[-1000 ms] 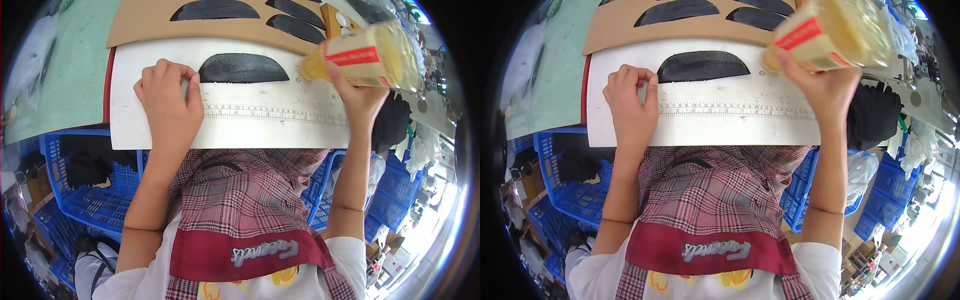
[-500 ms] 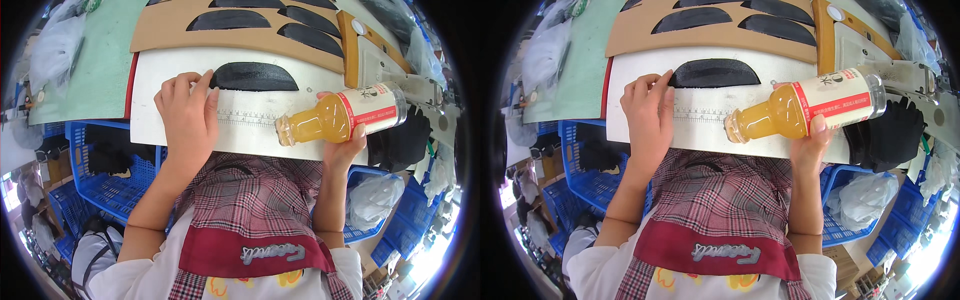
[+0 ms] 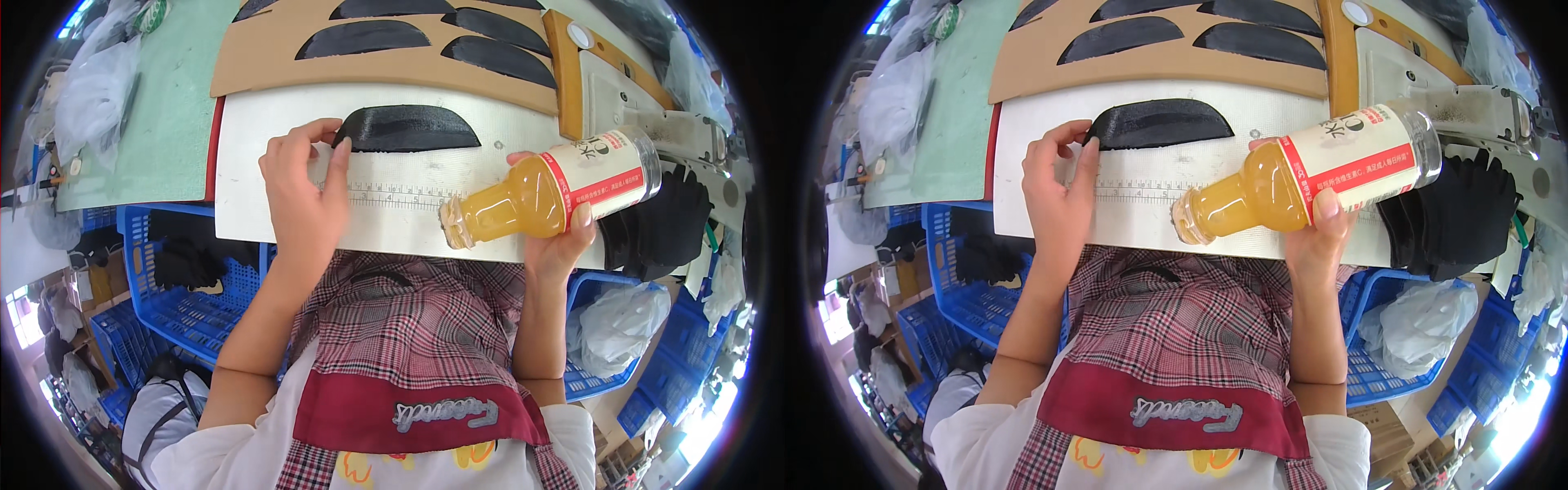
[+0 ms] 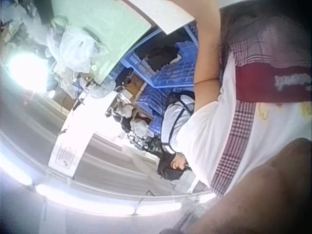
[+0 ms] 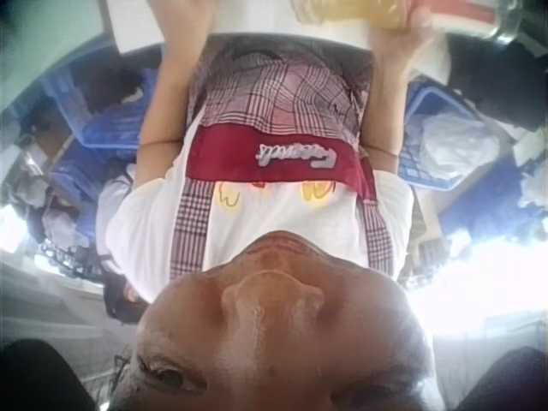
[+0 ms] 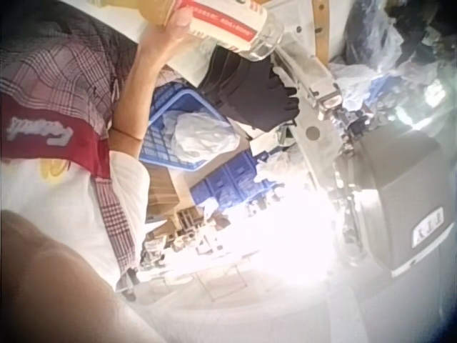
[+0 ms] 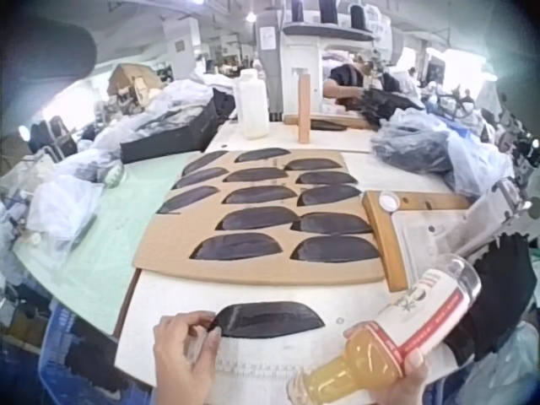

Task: The person applies a yellow liquid adhesive from a bottle onto a black fabric piece placed on a white board. They then pick up a larger black fabric piece and press it onto the glued area to bond them together. The process is repeated for multiple fabric pieces.

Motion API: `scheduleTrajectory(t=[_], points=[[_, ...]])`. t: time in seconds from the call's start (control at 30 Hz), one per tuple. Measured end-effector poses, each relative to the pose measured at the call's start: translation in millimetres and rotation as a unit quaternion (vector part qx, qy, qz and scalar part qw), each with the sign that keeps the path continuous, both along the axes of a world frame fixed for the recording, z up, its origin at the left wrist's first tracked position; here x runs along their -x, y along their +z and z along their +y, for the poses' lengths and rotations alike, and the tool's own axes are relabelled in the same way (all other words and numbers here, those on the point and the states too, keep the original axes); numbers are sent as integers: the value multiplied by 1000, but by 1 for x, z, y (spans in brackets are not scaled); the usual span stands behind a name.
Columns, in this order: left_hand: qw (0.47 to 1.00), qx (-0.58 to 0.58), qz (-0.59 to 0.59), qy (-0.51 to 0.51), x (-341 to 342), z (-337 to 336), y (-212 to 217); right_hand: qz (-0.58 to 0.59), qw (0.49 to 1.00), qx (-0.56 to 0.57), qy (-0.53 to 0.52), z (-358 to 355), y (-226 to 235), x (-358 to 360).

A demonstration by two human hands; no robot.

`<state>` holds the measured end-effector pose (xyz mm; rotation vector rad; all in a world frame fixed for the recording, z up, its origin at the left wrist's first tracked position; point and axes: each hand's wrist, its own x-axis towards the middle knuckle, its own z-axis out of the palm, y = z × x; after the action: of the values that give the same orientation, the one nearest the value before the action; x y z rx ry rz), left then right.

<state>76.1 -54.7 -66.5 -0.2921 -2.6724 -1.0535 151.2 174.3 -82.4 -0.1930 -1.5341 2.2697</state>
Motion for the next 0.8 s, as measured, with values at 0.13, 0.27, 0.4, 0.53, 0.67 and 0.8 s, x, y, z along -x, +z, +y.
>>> scheduleTrajectory(t=[0.13, 0.27, 0.4, 0.53, 0.67, 0.8], points=[[985, -136, -110, 7, 14, -12, -2, -7, 1000, 3, -2, -3, 1, 0], [970, -167, -177, -17, 22, -21, 8, -16, 1000, -6, 13, -4, 3, 2], [953, -230, -177, -89, 27, -17, 27, -43, 998, 9, 35, -8, 4, 2], [855, -380, -286, -207, 45, 1, 53, -47, 992, 72, 90, -14, 12, 3], [780, -465, -331, -257, 63, 21, 61, -25, 989, 101, 104, -24, 13, 10], [717, -509, -366, -303, 83, 22, 66, -82, 986, 32, 141, -24, 16, 16]])
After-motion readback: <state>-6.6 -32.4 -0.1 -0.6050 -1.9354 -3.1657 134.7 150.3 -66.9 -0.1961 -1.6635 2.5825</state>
